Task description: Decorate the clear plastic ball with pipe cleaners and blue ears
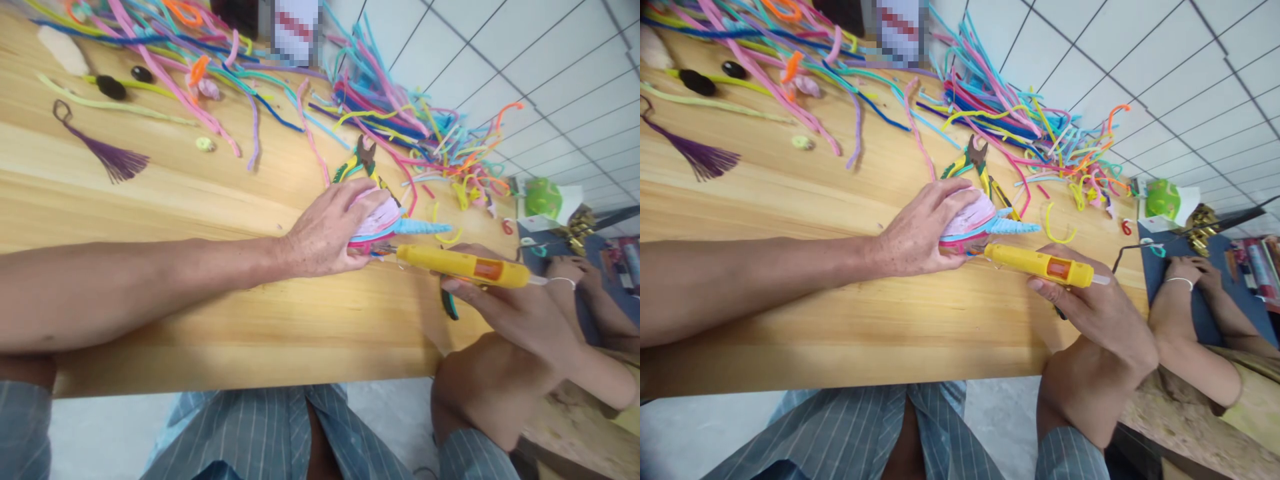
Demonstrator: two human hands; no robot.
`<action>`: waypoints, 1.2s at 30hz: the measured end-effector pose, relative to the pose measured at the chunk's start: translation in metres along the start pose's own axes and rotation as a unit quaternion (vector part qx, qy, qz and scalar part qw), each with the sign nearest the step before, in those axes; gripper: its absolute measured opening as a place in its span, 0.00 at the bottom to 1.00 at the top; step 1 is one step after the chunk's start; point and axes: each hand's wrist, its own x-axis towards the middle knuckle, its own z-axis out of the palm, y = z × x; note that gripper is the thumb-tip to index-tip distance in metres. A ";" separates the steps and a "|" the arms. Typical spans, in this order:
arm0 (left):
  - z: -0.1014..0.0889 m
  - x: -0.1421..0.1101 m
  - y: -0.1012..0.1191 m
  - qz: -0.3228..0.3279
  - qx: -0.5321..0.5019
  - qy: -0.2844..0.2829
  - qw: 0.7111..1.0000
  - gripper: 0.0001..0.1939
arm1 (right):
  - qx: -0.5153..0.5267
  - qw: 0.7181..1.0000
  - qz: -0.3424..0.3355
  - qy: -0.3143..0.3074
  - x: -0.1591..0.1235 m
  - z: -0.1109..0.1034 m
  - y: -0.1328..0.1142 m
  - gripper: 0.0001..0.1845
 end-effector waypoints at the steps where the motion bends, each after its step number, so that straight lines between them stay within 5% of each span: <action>1: 0.000 0.000 0.000 0.003 0.003 0.003 1.000 0.47 | -0.004 1.000 -0.006 -0.006 0.000 0.000 0.000 0.22; 36: 0.001 -0.001 -0.001 -0.001 -0.010 0.006 1.000 0.46 | 0.002 1.000 -0.004 0.017 -0.005 0.004 0.005 0.13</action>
